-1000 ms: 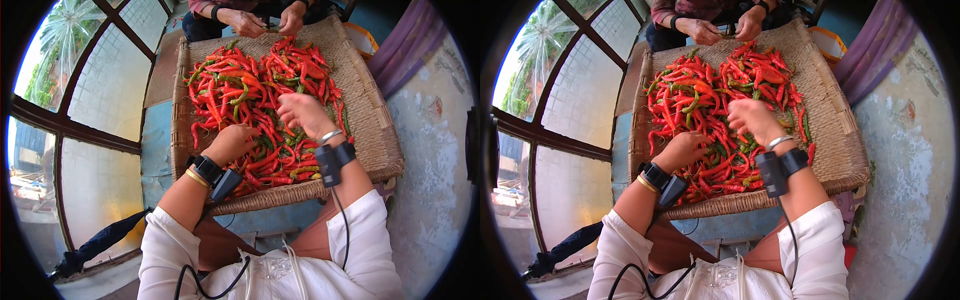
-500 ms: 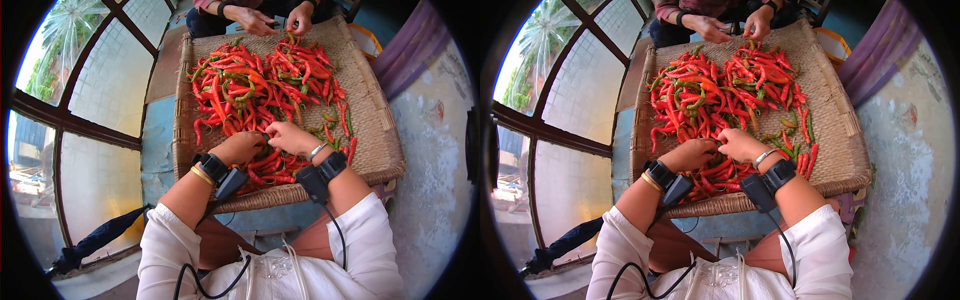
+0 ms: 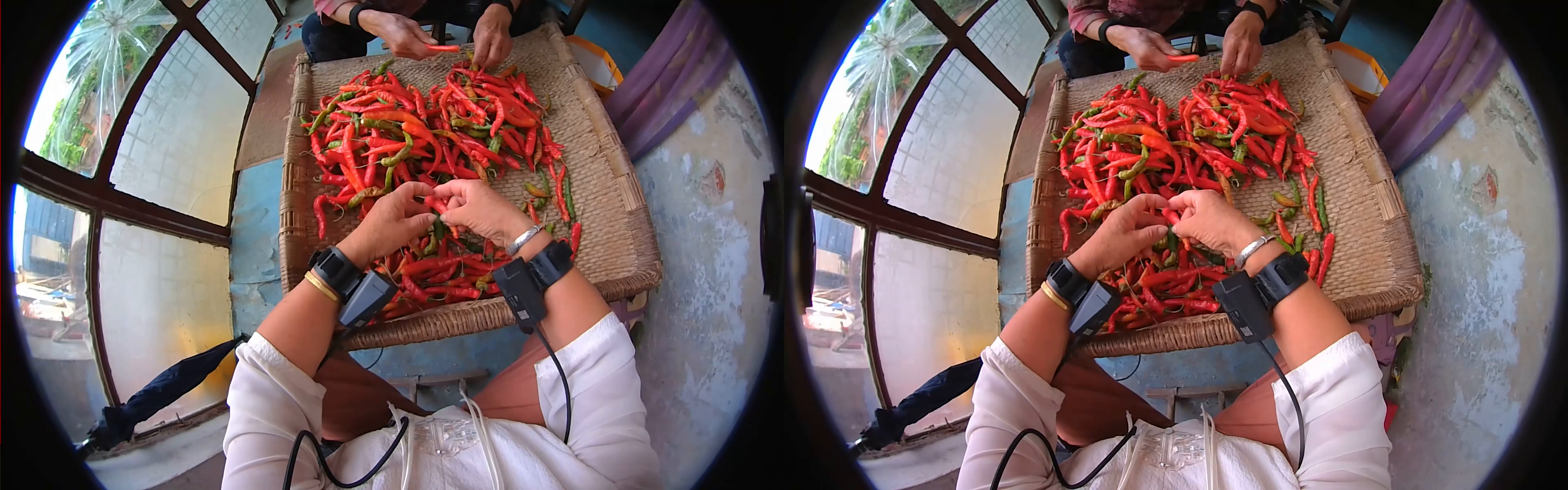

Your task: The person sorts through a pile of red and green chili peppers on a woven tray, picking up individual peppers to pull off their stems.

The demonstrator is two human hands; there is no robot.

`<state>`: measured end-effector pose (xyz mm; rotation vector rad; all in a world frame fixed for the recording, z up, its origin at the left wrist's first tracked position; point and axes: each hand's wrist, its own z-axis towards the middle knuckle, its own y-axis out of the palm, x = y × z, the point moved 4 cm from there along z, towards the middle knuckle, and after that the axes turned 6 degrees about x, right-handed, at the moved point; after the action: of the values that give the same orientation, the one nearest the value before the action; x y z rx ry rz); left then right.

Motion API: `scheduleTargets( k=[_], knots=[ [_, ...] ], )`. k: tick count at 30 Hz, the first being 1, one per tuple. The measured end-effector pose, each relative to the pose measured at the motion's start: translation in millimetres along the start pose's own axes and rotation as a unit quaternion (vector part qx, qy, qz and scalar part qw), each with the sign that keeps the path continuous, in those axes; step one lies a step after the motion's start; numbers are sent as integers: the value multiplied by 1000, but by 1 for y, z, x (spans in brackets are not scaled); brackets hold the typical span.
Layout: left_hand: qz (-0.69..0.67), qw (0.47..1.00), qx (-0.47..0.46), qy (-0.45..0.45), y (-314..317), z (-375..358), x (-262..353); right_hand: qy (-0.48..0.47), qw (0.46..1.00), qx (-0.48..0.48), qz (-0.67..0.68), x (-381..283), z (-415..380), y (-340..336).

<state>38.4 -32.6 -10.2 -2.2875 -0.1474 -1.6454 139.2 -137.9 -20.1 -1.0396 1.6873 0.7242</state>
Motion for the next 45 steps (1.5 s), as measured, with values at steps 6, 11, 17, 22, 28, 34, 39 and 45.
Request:
scheduleTargets(
  k=[6,11,17,22,28,34,39,45],
  knots=[
    [214,972,-13,94,-7,4,-7,-2,997,-19,-70,-16,-7,-2],
    [262,953,1,154,-10,4,-7,0,996,17,-86,-34,-15,-17],
    [361,919,12,159,-11,4,-11,-63,992,103,22,-46,-15,-51],
    [360,922,12,146,-9,5,-13,-92,836,297,451,-31,-6,-79],
    [366,906,-12,214,-4,5,-13,-45,983,29,-177,-23,-5,-17],
    [378,899,-49,217,0,6,-20,-66,826,-111,-549,8,-12,14],
    [386,894,-78,214,3,3,-18,-84,772,-82,-624,8,-12,14],
    [291,926,31,238,0,1,3,-187,883,29,-429,-16,-8,8]
  ],
)
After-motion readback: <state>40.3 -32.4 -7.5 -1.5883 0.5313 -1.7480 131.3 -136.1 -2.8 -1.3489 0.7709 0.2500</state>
